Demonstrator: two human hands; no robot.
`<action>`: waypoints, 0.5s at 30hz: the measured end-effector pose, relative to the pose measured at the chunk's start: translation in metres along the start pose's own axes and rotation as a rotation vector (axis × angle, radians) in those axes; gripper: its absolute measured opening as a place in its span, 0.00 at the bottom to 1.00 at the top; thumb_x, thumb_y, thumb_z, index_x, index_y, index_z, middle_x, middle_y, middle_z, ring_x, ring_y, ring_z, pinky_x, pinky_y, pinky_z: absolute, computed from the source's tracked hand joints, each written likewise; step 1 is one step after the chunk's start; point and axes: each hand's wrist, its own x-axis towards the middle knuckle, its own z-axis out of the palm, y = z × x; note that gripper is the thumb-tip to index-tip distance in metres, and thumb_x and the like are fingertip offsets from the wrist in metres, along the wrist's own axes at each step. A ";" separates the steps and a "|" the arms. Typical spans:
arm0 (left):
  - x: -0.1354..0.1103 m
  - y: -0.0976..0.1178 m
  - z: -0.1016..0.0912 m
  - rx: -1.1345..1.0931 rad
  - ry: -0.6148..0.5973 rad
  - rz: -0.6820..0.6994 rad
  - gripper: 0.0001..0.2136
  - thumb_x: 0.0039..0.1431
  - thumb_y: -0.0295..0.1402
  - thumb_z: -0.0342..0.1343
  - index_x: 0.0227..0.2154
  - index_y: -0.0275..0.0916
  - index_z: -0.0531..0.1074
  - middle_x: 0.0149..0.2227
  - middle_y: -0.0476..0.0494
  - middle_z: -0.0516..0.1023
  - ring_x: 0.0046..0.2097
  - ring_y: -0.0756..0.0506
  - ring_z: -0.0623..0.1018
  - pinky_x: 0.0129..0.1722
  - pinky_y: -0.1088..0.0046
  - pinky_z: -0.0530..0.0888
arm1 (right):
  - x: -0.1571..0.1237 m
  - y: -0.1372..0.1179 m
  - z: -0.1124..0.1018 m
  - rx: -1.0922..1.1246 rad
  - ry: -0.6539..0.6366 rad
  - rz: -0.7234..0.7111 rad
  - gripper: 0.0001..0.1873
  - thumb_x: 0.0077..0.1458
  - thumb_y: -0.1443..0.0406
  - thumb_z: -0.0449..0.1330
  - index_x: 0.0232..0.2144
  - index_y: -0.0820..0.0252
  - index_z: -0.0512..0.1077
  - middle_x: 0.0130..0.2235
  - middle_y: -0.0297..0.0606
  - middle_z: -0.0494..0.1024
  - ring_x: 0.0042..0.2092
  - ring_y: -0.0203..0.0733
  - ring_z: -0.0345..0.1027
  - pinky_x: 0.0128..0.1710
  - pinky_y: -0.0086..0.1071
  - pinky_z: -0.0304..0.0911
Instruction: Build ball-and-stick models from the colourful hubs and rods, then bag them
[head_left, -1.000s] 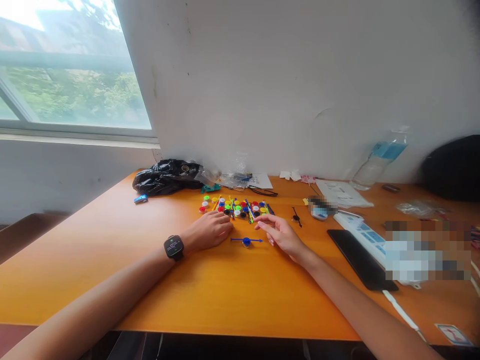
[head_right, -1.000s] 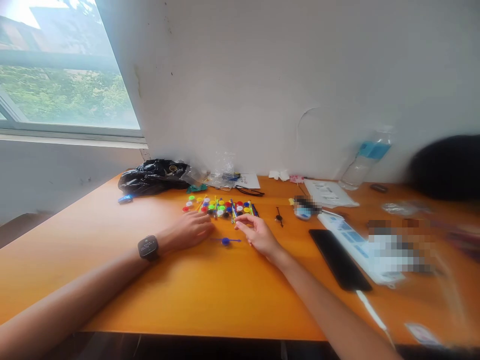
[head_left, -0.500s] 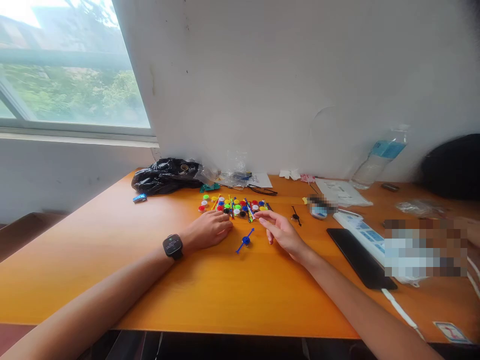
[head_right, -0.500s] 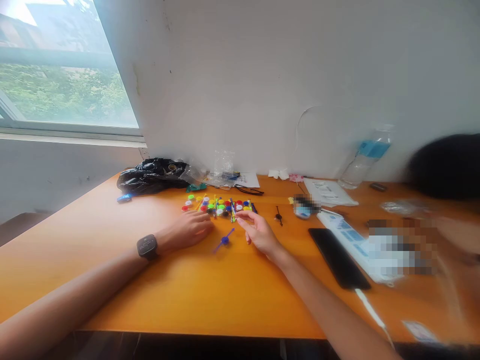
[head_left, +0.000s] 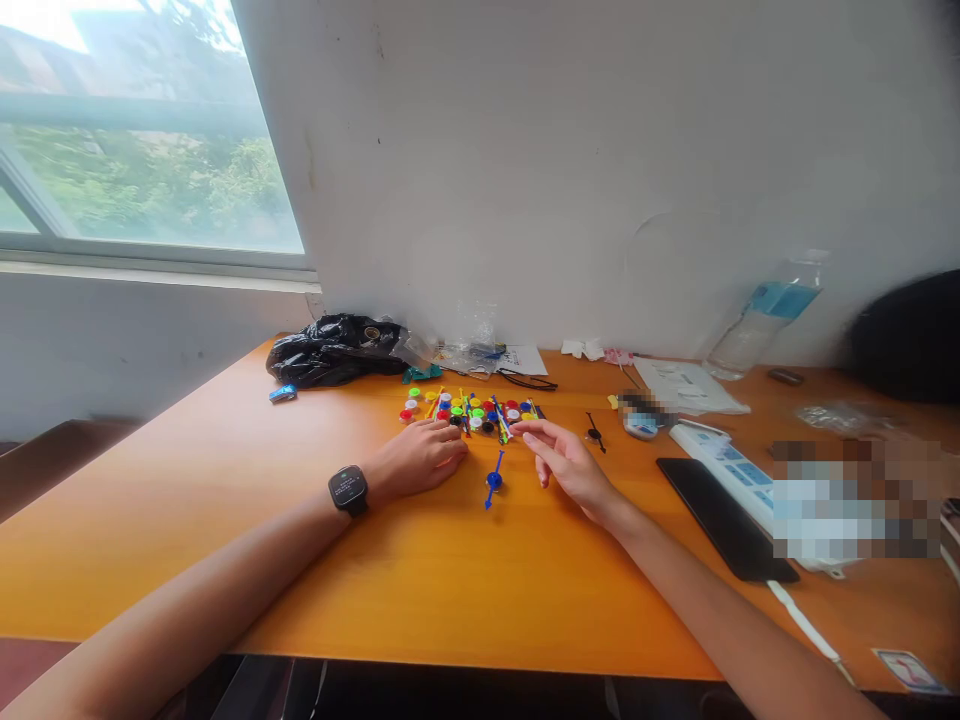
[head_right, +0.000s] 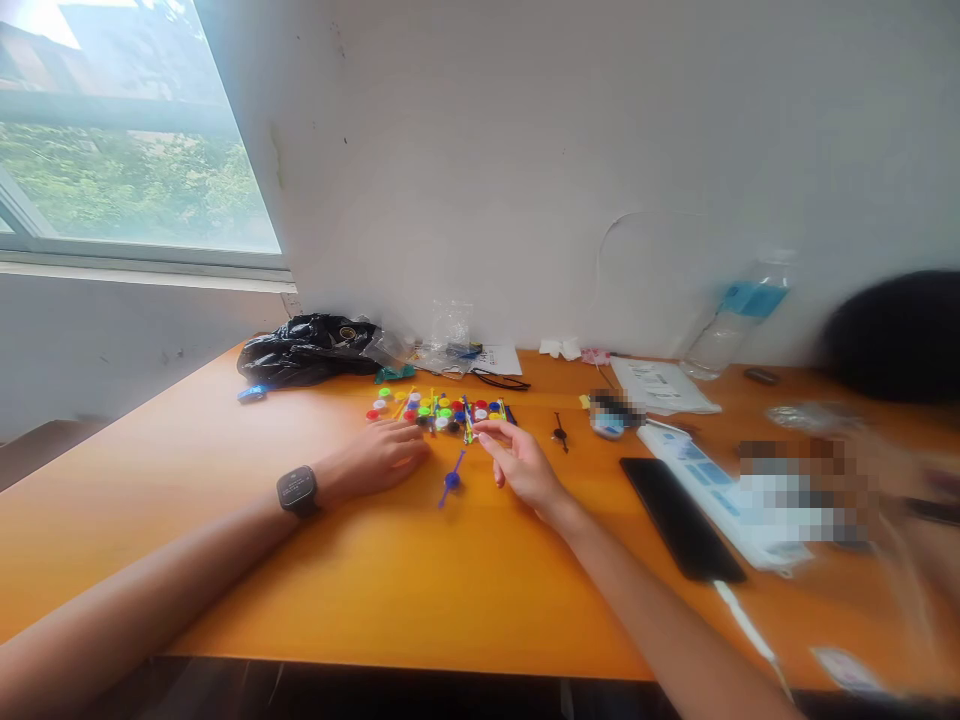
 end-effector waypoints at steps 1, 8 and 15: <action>0.000 0.000 0.000 -0.001 -0.004 -0.002 0.11 0.75 0.31 0.48 0.39 0.40 0.75 0.36 0.44 0.76 0.38 0.45 0.75 0.38 0.67 0.68 | 0.000 0.000 0.000 -0.006 -0.001 -0.004 0.21 0.61 0.48 0.64 0.47 0.56 0.78 0.54 0.43 0.80 0.22 0.27 0.59 0.23 0.30 0.63; 0.001 0.000 0.000 -0.019 -0.012 -0.004 0.12 0.76 0.31 0.47 0.40 0.40 0.76 0.36 0.44 0.76 0.39 0.45 0.75 0.39 0.67 0.68 | -0.001 0.008 -0.004 -0.146 -0.139 -0.019 0.28 0.63 0.48 0.63 0.60 0.54 0.74 0.31 0.35 0.77 0.23 0.34 0.61 0.23 0.30 0.60; 0.000 0.000 -0.001 -0.017 -0.028 -0.019 0.13 0.76 0.31 0.46 0.39 0.40 0.76 0.37 0.43 0.76 0.39 0.45 0.75 0.38 0.67 0.68 | -0.004 0.002 -0.008 -0.216 0.269 -0.272 0.25 0.66 0.46 0.59 0.29 0.59 0.74 0.22 0.30 0.61 0.24 0.35 0.52 0.24 0.31 0.49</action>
